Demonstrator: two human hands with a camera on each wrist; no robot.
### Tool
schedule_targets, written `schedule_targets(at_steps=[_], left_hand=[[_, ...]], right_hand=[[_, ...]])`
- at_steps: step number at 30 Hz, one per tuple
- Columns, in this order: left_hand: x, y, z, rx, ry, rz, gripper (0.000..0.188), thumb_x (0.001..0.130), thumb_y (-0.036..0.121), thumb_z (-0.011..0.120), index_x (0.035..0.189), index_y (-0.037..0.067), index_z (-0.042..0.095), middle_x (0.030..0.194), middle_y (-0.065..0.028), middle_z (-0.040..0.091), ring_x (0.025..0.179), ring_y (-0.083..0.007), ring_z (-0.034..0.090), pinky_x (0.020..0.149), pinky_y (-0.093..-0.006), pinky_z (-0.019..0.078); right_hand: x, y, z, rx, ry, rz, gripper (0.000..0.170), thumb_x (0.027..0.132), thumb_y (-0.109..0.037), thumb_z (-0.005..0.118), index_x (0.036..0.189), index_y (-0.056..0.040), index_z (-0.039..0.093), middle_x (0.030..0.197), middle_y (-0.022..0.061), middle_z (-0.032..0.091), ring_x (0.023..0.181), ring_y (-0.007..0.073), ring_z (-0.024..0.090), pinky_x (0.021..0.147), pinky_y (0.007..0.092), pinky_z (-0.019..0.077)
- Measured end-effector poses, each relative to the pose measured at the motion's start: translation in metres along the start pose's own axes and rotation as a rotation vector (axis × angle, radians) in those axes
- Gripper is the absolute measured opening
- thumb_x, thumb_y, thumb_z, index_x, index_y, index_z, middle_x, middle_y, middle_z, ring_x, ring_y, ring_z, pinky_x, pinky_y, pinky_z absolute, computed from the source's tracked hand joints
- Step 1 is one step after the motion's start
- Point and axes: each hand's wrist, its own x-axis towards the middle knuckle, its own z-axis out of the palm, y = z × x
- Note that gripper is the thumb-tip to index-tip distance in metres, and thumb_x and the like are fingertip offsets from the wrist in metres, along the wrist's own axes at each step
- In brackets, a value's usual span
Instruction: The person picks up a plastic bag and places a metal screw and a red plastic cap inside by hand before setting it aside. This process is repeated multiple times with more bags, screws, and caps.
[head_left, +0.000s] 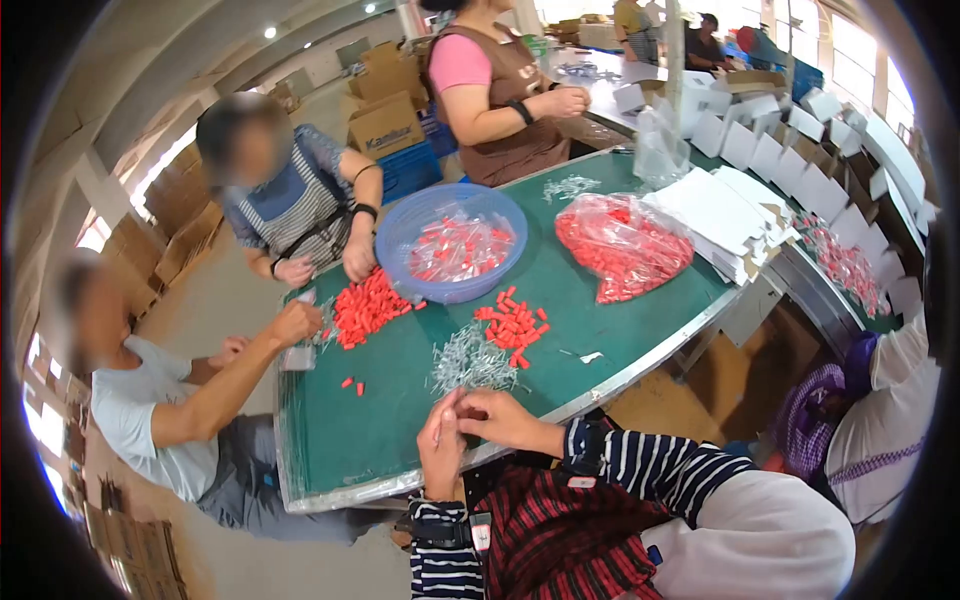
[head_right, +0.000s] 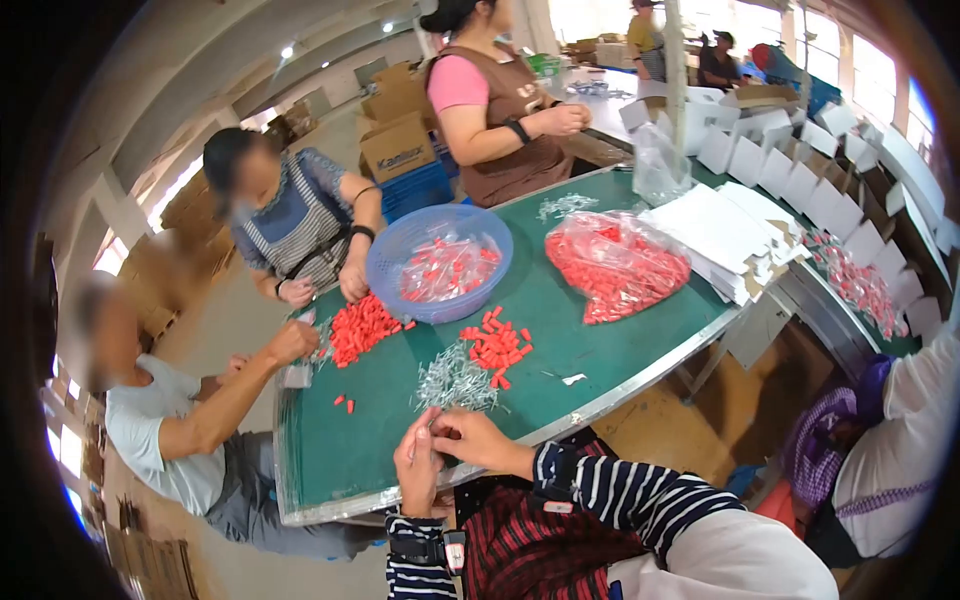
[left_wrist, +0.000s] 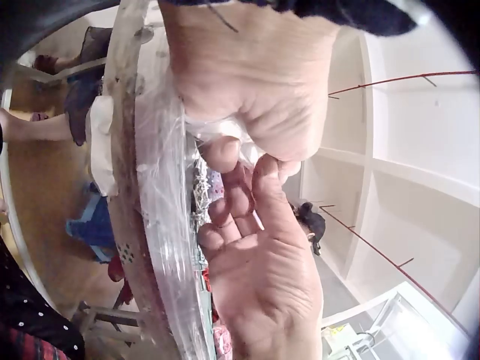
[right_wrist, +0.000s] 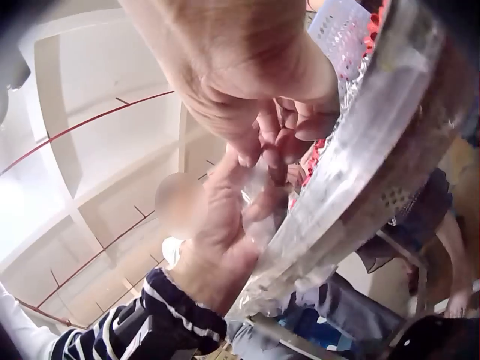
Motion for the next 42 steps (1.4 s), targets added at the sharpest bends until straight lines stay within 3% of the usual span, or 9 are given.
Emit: schedule_targets(at_steps=[2,3,6,13,16,18,23,35,42], left_hand=[[0.001,-0.005,-0.002,0.12,0.0,0.048,0.04,0.098,0.027,0.05,0.119,-0.006,0.058,0.118,-0.0123,0.06,0.099,-0.0158,0.058,0.081,-0.0257,0.0467],[0.002,-0.01,-0.005,0.126,-0.002,0.01,0.039,0.098,0.026,0.05,0.116,-0.007,0.06,0.118,-0.0139,0.06,0.111,-0.0205,0.054,0.098,-0.0318,0.0391],[0.007,-0.021,-0.008,0.233,-0.041,0.196,0.038,0.097,0.027,0.052,0.119,-0.004,0.059,0.108,-0.004,0.06,0.077,-0.0058,0.05,0.054,-0.018,0.036],[0.003,-0.009,-0.001,0.341,-0.014,0.234,0.035,0.098,0.023,0.049,0.113,-0.006,0.059,0.107,-0.0073,0.06,0.089,-0.0107,0.055,0.07,-0.021,0.0442],[0.001,-0.009,0.002,0.064,0.018,0.026,0.031,0.098,0.02,0.049,0.11,-0.006,0.059,0.098,-0.0097,0.063,0.083,-0.0132,0.057,0.072,-0.0245,0.0457],[0.003,-0.013,0.004,0.138,0.162,0.192,0.029,0.098,0.021,0.049,0.109,-0.005,0.059,0.092,-0.0069,0.062,0.068,-0.0087,0.053,0.058,-0.0213,0.0419],[-0.001,-0.006,0.002,0.051,0.154,0.048,0.03,0.097,0.024,0.052,0.109,-0.003,0.058,0.086,-0.0032,0.059,0.056,-0.0043,0.044,0.049,-0.0184,0.0329],[0.003,-0.018,-0.004,0.274,0.154,0.158,0.012,0.088,0.006,0.063,0.095,-0.003,0.066,0.082,0.0019,0.055,0.059,-0.0012,0.039,0.048,-0.0181,0.0276],[-0.001,-0.005,0.003,0.349,0.1,0.232,0.009,0.085,0.004,0.064,0.089,-0.005,0.065,0.082,-0.0008,0.058,0.072,-0.0073,0.049,0.063,-0.0215,0.039]], right_hand=[[-0.001,0.002,-0.001,-0.057,0.014,-0.064,0.025,0.083,-0.019,0.065,0.099,-0.0008,0.06,0.089,0.013,0.059,0.081,0.0251,0.059,0.072,0.0346,0.0475],[-0.002,0.005,0.001,-0.052,0.037,-0.088,0.024,0.083,-0.019,0.064,0.099,-0.001,0.06,0.088,0.0127,0.058,0.079,0.0249,0.058,0.071,0.0346,0.0471],[-0.002,0.009,0.0,-0.07,0.054,-0.144,0.021,0.083,-0.017,0.062,0.097,-0.0017,0.06,0.083,0.0132,0.056,0.076,0.0285,0.057,0.068,0.0362,0.046],[-0.004,0.007,0.002,0.005,0.033,-0.117,0.014,0.088,-0.01,0.057,0.096,0.0012,0.061,0.078,0.0125,0.054,0.07,0.0269,0.055,0.066,0.0353,0.0451],[-0.006,0.003,0.002,0.026,0.149,-0.179,0.014,0.089,-0.011,0.058,0.095,0.0014,0.061,0.078,0.0118,0.057,0.069,0.0237,0.056,0.065,0.0333,0.0451],[-0.007,0.001,-0.002,0.07,0.14,-0.112,0.015,0.09,-0.012,0.059,0.098,0.0007,0.062,0.082,0.0103,0.059,0.073,0.0199,0.057,0.067,0.0311,0.0456],[-0.007,0.004,-0.014,0.132,0.175,0.074,0.016,0.093,-0.015,0.059,0.1,-0.0005,0.063,0.087,0.0042,0.063,0.078,0.0096,0.054,0.069,0.0266,0.0452],[-0.012,0.004,-0.018,-0.003,0.158,-0.096,0.014,0.09,-0.012,0.059,0.097,0.0003,0.061,0.087,0.0116,0.062,0.075,0.0228,0.06,0.065,0.0327,0.0466],[-0.013,-0.004,-0.024,-0.013,0.13,-0.081,0.013,0.089,-0.011,0.06,0.096,0.0002,0.061,0.085,0.0091,0.061,0.07,0.0164,0.058,0.061,0.0294,0.0452]])
